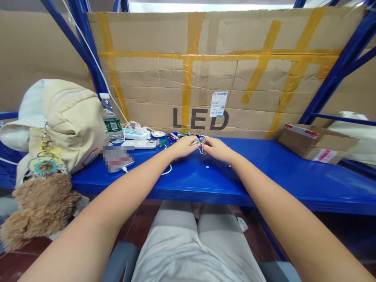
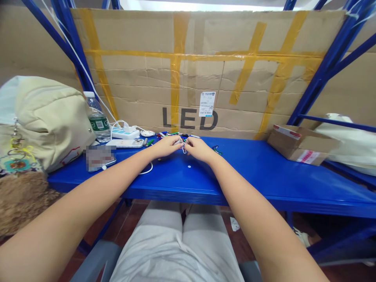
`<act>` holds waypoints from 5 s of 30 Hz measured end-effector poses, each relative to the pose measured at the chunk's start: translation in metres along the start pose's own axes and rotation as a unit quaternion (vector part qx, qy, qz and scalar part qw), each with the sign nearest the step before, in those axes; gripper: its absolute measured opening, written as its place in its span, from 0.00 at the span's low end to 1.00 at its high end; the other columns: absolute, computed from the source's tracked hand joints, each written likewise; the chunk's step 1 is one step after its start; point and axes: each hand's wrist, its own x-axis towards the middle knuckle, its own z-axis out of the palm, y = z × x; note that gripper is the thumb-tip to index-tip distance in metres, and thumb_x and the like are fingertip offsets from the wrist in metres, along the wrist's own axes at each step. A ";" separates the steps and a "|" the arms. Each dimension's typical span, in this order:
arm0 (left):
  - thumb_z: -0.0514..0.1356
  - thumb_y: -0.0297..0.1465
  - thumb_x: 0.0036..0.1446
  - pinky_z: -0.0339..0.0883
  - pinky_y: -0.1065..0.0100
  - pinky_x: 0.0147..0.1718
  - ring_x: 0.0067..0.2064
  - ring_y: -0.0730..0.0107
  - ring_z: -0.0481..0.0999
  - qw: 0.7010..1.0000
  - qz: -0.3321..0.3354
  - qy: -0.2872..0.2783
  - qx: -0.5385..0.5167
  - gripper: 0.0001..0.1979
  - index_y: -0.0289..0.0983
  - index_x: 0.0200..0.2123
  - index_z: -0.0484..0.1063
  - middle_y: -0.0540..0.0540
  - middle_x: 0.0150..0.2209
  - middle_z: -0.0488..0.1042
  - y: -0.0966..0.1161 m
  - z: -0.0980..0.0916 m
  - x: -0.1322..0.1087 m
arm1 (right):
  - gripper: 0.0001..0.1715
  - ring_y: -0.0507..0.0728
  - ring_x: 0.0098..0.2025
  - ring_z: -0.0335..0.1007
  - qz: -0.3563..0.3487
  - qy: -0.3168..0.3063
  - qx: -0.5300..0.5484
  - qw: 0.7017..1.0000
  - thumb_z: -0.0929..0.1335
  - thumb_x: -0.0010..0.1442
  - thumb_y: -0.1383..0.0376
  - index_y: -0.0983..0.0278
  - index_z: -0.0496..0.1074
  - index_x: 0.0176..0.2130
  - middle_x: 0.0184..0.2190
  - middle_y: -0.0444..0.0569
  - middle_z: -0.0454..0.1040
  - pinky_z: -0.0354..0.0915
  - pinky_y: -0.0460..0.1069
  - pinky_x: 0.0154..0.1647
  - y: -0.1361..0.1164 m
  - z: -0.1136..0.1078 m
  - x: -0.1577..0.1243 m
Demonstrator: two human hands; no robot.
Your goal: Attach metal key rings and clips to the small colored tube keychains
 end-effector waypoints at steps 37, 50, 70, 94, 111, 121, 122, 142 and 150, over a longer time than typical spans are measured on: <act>0.41 0.38 0.62 0.39 0.75 0.15 0.15 0.80 0.41 0.856 -0.223 -0.196 -0.424 0.19 0.37 0.21 0.55 0.56 0.14 0.44 0.022 -0.017 -0.008 | 0.19 0.61 0.42 0.73 -0.040 -0.019 -0.350 0.936 0.54 0.69 0.60 0.66 0.67 0.45 0.42 0.57 0.77 0.56 0.49 0.35 -0.028 0.001 -0.009; 0.55 0.28 0.54 0.38 0.78 0.14 0.16 0.83 0.45 0.833 -0.261 -0.059 -0.485 0.10 0.37 0.24 0.56 0.56 0.18 0.50 -0.001 -0.022 0.000 | 0.14 0.56 0.35 0.70 0.016 0.039 -0.161 0.986 0.59 0.66 0.58 0.64 0.65 0.44 0.36 0.52 0.76 0.59 0.47 0.33 -0.007 -0.007 -0.003; 0.52 0.32 0.59 0.65 0.63 0.52 0.54 0.62 0.73 0.960 -0.222 0.103 -0.133 0.20 0.35 0.54 0.68 0.37 0.54 0.72 -0.057 -0.052 -0.007 | 0.16 0.51 0.23 0.67 0.116 -0.044 -0.027 0.992 0.61 0.65 0.59 0.63 0.65 0.49 0.25 0.44 0.73 0.64 0.46 0.26 0.008 -0.023 -0.011; 0.57 0.28 0.51 0.65 0.66 0.45 0.45 0.58 0.75 0.974 -0.162 0.044 0.149 0.21 0.33 0.50 0.72 0.39 0.45 0.77 -0.047 -0.037 -0.005 | 0.22 0.62 0.59 0.63 -0.164 -0.061 -0.226 0.958 0.61 0.65 0.62 0.67 0.69 0.55 0.58 0.58 0.69 0.58 0.57 0.60 -0.014 0.023 0.003; 0.62 0.29 0.49 0.67 0.68 0.42 0.40 0.67 0.76 0.997 -0.035 -0.074 -0.001 0.13 0.35 0.40 0.74 0.45 0.39 0.78 -0.039 -0.031 -0.006 | 0.13 0.57 0.42 0.73 -0.113 -0.073 -0.160 0.978 0.66 0.56 0.75 0.68 0.77 0.40 0.40 0.53 0.79 0.65 0.49 0.46 -0.011 0.026 0.006; 0.62 0.30 0.51 0.69 0.66 0.41 0.39 0.68 0.76 0.996 -0.010 -0.091 -0.020 0.12 0.34 0.40 0.74 0.46 0.38 0.78 -0.034 -0.028 -0.007 | 0.16 0.54 0.37 0.75 -0.020 -0.070 -0.110 0.991 0.66 0.54 0.78 0.67 0.75 0.42 0.35 0.50 0.79 0.67 0.46 0.40 -0.005 0.012 -0.001; 0.62 0.31 0.51 0.69 0.66 0.41 0.38 0.69 0.76 0.995 -0.012 -0.093 -0.024 0.12 0.34 0.40 0.74 0.46 0.37 0.78 -0.034 -0.028 -0.007 | 0.16 0.54 0.37 0.75 -0.015 -0.069 -0.105 0.992 0.66 0.55 0.78 0.67 0.75 0.42 0.35 0.50 0.79 0.67 0.46 0.41 -0.002 0.011 -0.001; 0.62 0.32 0.51 0.70 0.66 0.42 0.41 0.67 0.76 0.993 -0.029 -0.112 -0.007 0.14 0.34 0.42 0.73 0.44 0.39 0.78 -0.028 -0.028 -0.009 | 0.13 0.57 0.38 0.74 0.034 -0.140 -0.156 0.977 0.65 0.59 0.61 0.62 0.78 0.36 0.35 0.48 0.80 0.66 0.48 0.39 -0.002 -0.023 -0.013; 0.62 0.32 0.52 0.70 0.67 0.42 0.42 0.67 0.77 0.991 -0.029 -0.128 0.000 0.15 0.34 0.43 0.73 0.43 0.41 0.78 -0.024 -0.029 -0.011 | 0.23 0.57 0.36 0.73 0.068 -0.231 -0.127 0.962 0.71 0.48 0.47 0.61 0.78 0.37 0.34 0.47 0.80 0.65 0.48 0.33 -0.004 -0.049 -0.025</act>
